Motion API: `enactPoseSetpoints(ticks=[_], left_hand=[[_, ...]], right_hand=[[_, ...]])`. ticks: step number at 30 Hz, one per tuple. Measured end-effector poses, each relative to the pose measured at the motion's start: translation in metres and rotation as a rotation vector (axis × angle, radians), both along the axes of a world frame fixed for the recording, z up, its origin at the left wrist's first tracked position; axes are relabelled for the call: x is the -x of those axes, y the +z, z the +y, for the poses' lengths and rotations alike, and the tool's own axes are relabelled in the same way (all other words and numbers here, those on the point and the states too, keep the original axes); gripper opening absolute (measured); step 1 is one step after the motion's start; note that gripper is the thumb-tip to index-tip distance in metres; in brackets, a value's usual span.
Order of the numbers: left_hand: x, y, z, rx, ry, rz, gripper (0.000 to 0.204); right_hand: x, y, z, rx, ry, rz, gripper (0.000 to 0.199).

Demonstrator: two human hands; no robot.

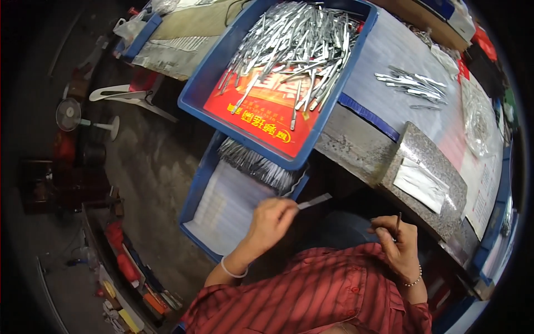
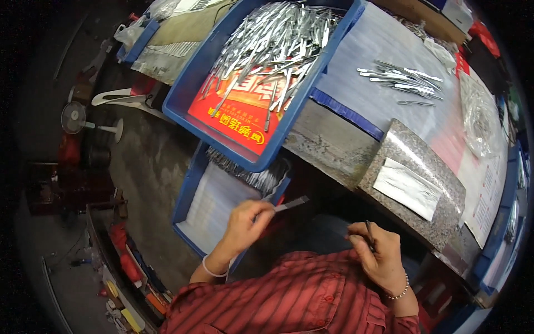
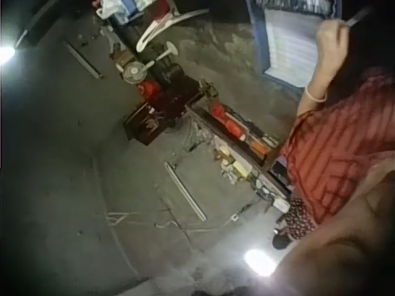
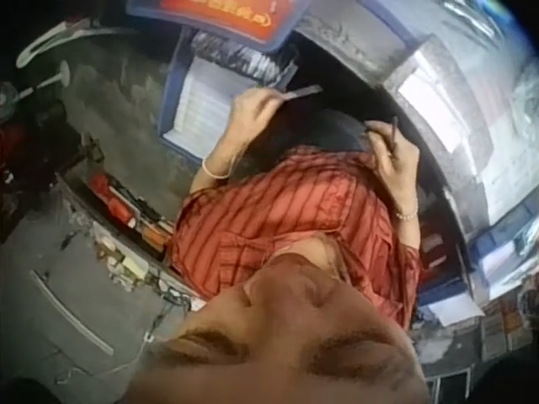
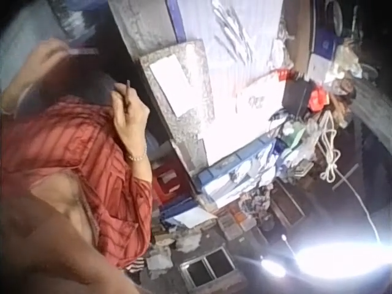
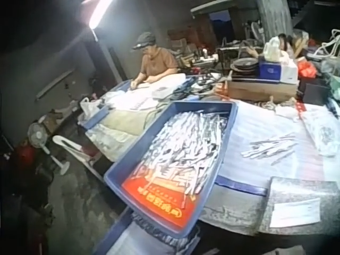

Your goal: The recorder is manually processing or assembling small metal strips at a workshop bench using hand tools.

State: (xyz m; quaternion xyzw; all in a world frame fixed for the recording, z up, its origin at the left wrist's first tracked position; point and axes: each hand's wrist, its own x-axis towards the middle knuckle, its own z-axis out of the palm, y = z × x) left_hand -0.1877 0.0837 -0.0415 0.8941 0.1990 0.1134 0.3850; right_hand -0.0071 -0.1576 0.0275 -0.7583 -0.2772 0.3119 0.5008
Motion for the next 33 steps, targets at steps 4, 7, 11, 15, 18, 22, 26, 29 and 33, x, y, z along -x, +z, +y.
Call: enactPoseSetpoints(ticks=[4, 7, 11, 15, 18, 22, 26, 29, 33], left_hand=[[0.01, -0.033, 0.037, -0.386, 0.276, 0.002, 0.006], [0.002, -0.055, 0.053, -0.566, 0.308, 0.136, 0.008], [-0.004, -0.076, 0.058, -0.706, 0.248, 0.127, 0.009], [-0.01, -0.046, 0.047, -0.591, 0.229, 0.093, 0.01], [-0.018, 0.001, 0.022, -0.451, 0.163, -0.039, 0.011], [-0.052, 0.057, -0.017, -0.132, -0.016, -0.143, 0.015], [-0.121, 0.091, -0.043, -0.052, -0.238, -0.291, 0.019], [-0.196, 0.095, -0.048, -0.069, -0.358, -0.347, 0.017], [-0.292, 0.066, -0.051, -0.12, -0.401, -0.349, 0.014]], right_hand=[[0.001, 0.001, 0.003, 0.023, 0.131, -0.087, 0.013], [0.006, 0.001, 0.006, 0.049, 0.24, -0.169, 0.014], [0.006, 0.005, 0.003, 0.047, 0.262, -0.166, 0.015], [0.003, 0.007, -0.012, 0.091, 0.195, -0.128, 0.015], [-0.004, 0.0, -0.016, 0.008, 0.235, -0.169, 0.017], [-0.006, -0.007, -0.017, -0.093, 0.307, -0.166, 0.017], [-0.007, -0.005, -0.03, -0.174, 0.31, -0.17, 0.016], [-0.008, 0.0, -0.049, -0.144, 0.266, -0.19, 0.016], [-0.004, -0.005, -0.076, -0.128, 0.16, -0.161, 0.017]])
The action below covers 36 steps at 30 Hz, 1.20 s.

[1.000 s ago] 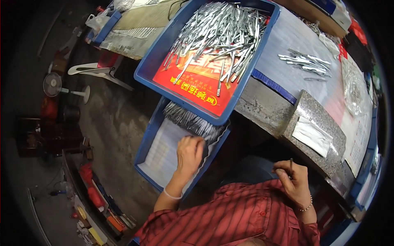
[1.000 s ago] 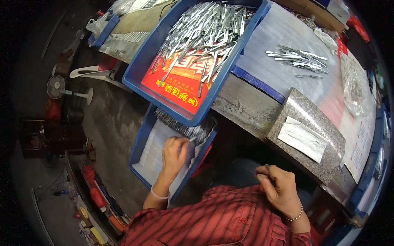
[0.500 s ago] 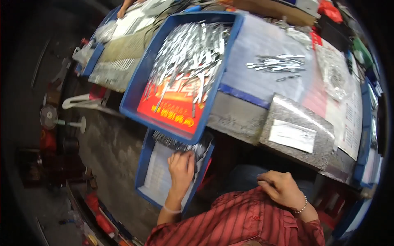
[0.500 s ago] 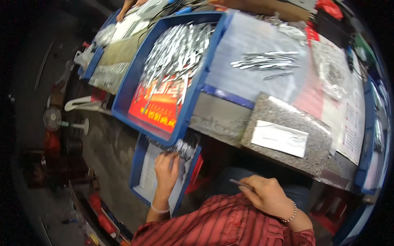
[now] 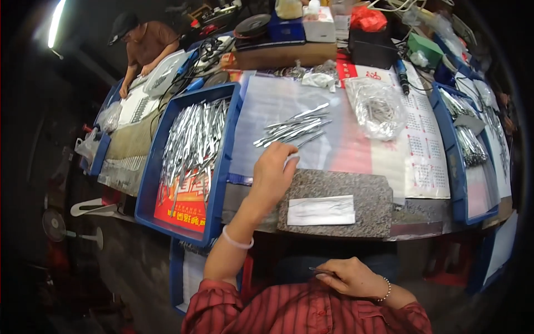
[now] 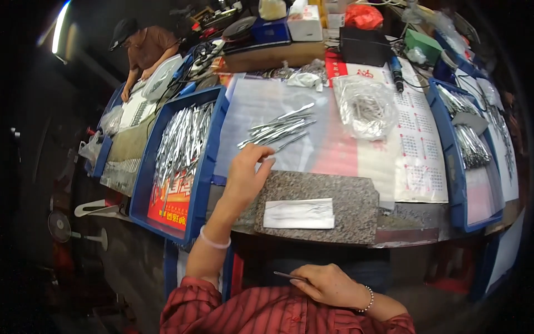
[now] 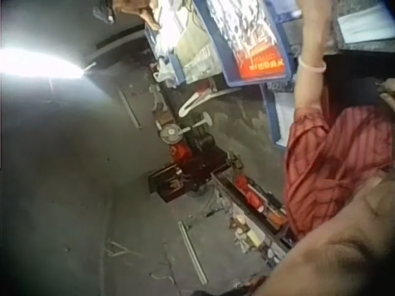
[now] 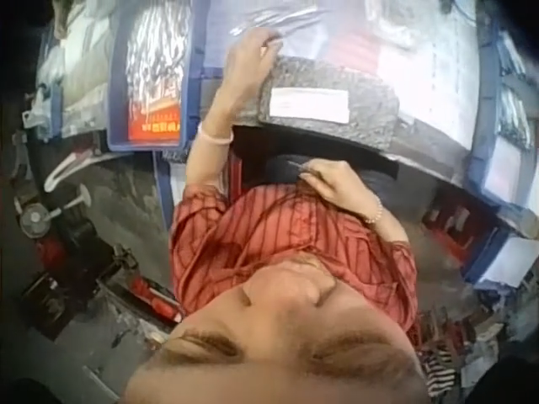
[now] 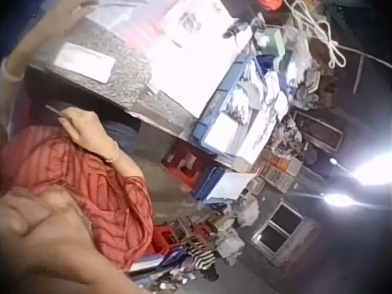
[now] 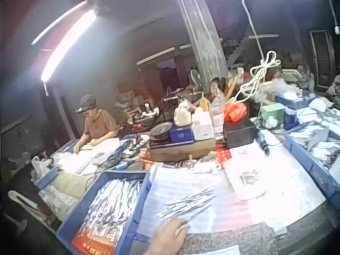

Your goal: The recorder is manually processing or assembling small metal strips at a workshop bench using hand tools.

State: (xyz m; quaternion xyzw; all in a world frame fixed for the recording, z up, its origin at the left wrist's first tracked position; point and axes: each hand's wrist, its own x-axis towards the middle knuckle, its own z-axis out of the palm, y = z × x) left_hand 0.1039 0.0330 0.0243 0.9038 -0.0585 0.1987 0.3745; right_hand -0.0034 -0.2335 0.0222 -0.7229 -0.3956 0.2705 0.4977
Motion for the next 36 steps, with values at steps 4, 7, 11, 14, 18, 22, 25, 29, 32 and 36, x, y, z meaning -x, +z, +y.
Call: enactPoseSetpoints(ticks=[4, 7, 11, 14, 18, 22, 25, 29, 32, 36], left_hand=[[-0.054, -0.041, 0.002, -0.249, 0.067, -0.066, 0.009], [-0.063, -0.05, 0.01, -0.355, 0.077, 0.168, 0.009], [-0.048, -0.033, 0.014, -0.386, 0.059, 0.116, 0.011], [-0.039, -0.021, 0.015, -0.156, 0.097, 0.177, 0.011], [-0.009, 0.012, 0.003, 0.067, 0.158, 0.073, 0.01], [0.047, 0.031, -0.004, 0.493, 0.229, -0.009, 0.008], [0.094, 0.034, -0.011, 0.76, 0.225, -0.074, 0.006], [0.129, 0.032, -0.031, 1.029, 0.172, -0.007, 0.007], [0.148, 0.029, -0.026, 1.011, 0.109, 0.027, 0.004], [0.159, 0.037, -0.021, 1.001, 0.074, 0.09, 0.006]], right_hand=[[0.003, -0.009, -0.02, -0.011, -0.062, 0.013, 0.018], [-0.002, -0.011, -0.03, 0.005, -0.095, 0.008, 0.018], [-0.013, -0.007, -0.034, -0.011, -0.095, 0.008, 0.018], [-0.02, -0.002, -0.034, -0.021, -0.092, -0.037, 0.017], [-0.039, 0.022, -0.05, -0.074, -0.219, -0.111, 0.015], [-0.09, 0.055, -0.064, 0.03, -0.501, -0.293, 0.011], [-0.159, 0.062, -0.05, 0.083, -0.647, -0.481, 0.016], [-0.257, 0.019, -0.044, 0.23, -0.729, -0.651, 0.017], [-0.27, 0.001, -0.037, 0.496, -0.663, -0.675, 0.018], [-0.242, -0.011, -0.031, 0.583, -0.549, -0.684, 0.017]])
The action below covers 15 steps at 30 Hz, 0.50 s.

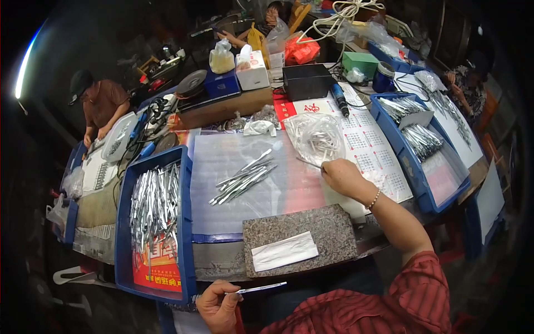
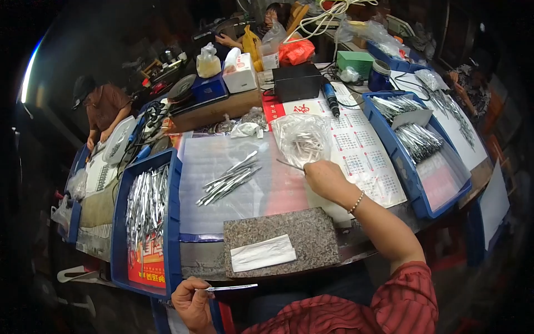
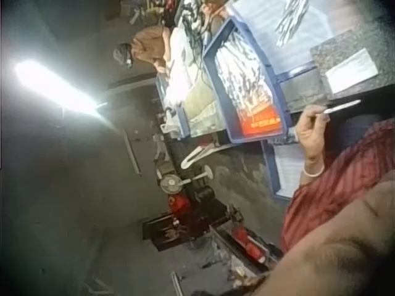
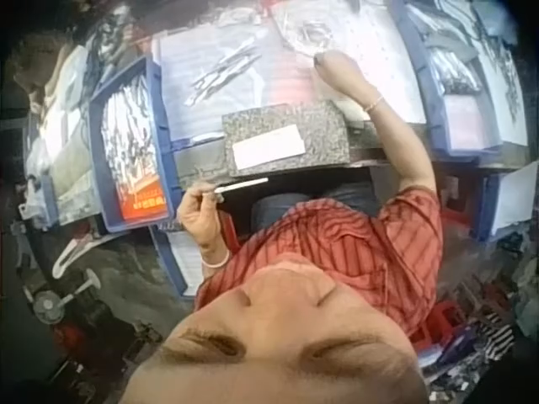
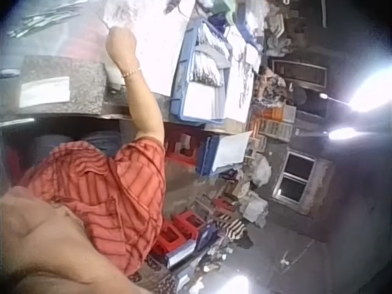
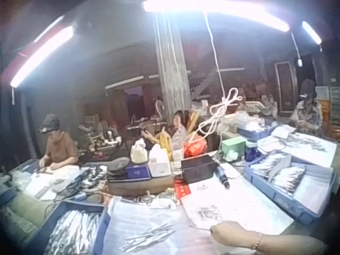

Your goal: The recorder is manually processing or assembling small metal strips at a workshop bench using hand tools.

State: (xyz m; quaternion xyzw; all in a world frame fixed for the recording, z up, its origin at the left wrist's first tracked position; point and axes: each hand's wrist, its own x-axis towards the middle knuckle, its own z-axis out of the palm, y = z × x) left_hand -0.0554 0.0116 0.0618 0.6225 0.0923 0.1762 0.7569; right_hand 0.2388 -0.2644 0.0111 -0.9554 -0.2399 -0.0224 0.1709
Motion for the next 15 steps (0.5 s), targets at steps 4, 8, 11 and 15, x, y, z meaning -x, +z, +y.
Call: enactPoseSetpoints(ticks=[4, 8, 11, 15], left_hand=[[-0.004, -0.001, -0.002, 0.023, -0.039, 0.012, 0.007], [-0.007, -0.003, -0.007, 0.017, -0.052, 0.001, 0.007], [-0.008, -0.005, -0.008, 0.032, -0.053, 0.019, 0.006], [-0.006, -0.008, -0.007, 0.037, -0.072, 0.049, 0.006]], right_hand=[[0.003, 0.008, 0.0, 0.032, 0.036, 0.045, 0.014], [-0.012, 0.027, 0.0, -0.228, 0.032, -0.064, 0.014], [-0.032, 0.03, 0.0, -0.072, 0.063, -0.061, 0.015], [-0.049, 0.014, 0.0, 0.214, 0.237, -0.014, 0.018]])
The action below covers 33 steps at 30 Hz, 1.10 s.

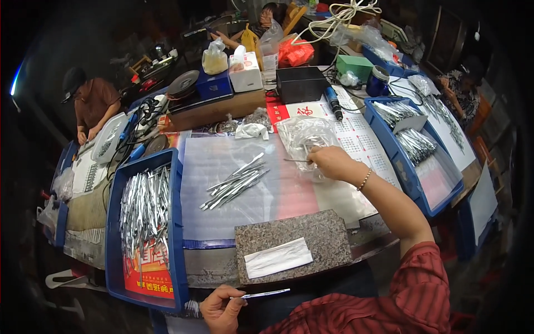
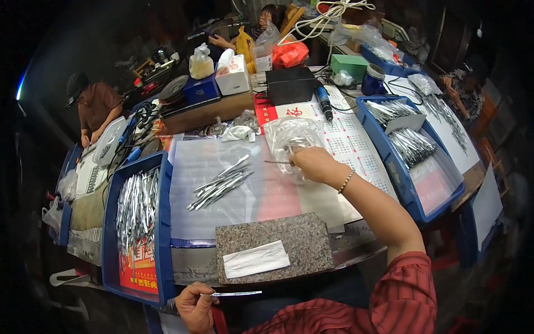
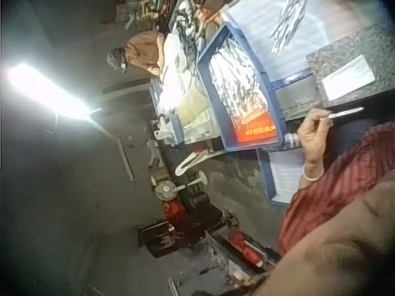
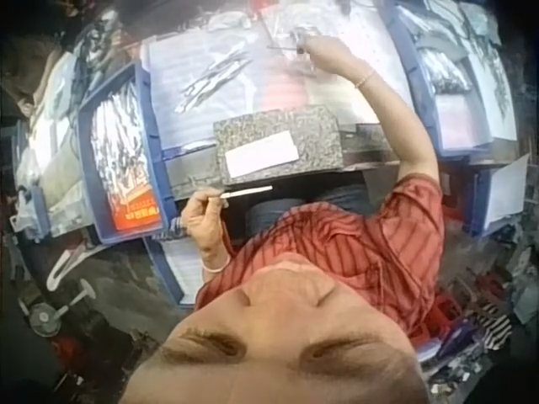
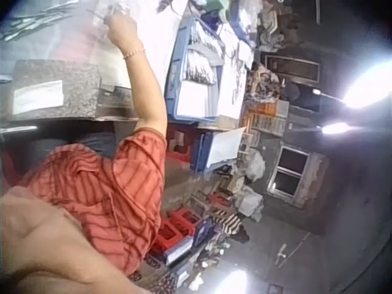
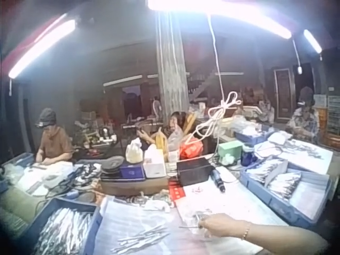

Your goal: The recorder is manually processing or assembling small metal strips at a workshop bench using hand tools.

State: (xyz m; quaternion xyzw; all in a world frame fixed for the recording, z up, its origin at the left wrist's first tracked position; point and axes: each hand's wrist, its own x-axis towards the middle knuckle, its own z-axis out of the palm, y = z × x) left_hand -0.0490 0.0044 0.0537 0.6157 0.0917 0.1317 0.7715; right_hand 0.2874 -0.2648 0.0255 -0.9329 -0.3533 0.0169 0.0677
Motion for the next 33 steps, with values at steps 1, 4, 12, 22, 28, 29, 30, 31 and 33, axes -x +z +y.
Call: enactPoseSetpoints(ticks=[1, 4, 12, 22, 28, 29, 30, 31, 33], left_hand=[[0.0, 0.001, 0.0, 0.003, 0.006, 0.014, 0.006], [-0.001, -0.001, 0.003, 0.003, -0.018, 0.001, 0.006], [0.0, 0.0, 0.0, 0.05, -0.015, -0.026, 0.006], [0.021, -0.005, -0.005, 0.135, -0.047, -0.004, 0.006], [0.0, -0.024, -0.019, 0.042, -0.01, -0.027, 0.002], [-0.004, -0.025, -0.024, 0.145, -0.062, 0.024, 0.003], [-0.005, -0.031, -0.025, 0.207, -0.12, 0.06, 0.004], [-0.005, -0.033, -0.03, 0.289, -0.128, 0.111, 0.006], [-0.01, -0.032, -0.04, 0.43, -0.181, 0.1, 0.012]], right_hand=[[-0.002, -0.001, 0.0, -0.002, -0.001, 0.0, 0.018], [-0.006, -0.002, 0.001, 0.04, 0.023, 0.027, 0.016], [-0.012, 0.002, 0.006, 0.116, 0.131, 0.052, 0.013], [0.003, 0.022, -0.025, -0.44, -0.161, -0.113, 0.011], [0.131, 0.084, 0.015, -1.123, -0.309, 0.676, 0.008], [0.158, 0.085, 0.018, -1.157, -0.345, 0.813, 0.011], [0.181, 0.08, 0.019, -1.161, -0.297, 0.935, 0.014], [0.201, 0.071, 0.022, -1.164, -0.238, 0.994, 0.016], [0.229, 0.05, 0.023, -1.116, -0.079, 0.966, 0.015]])
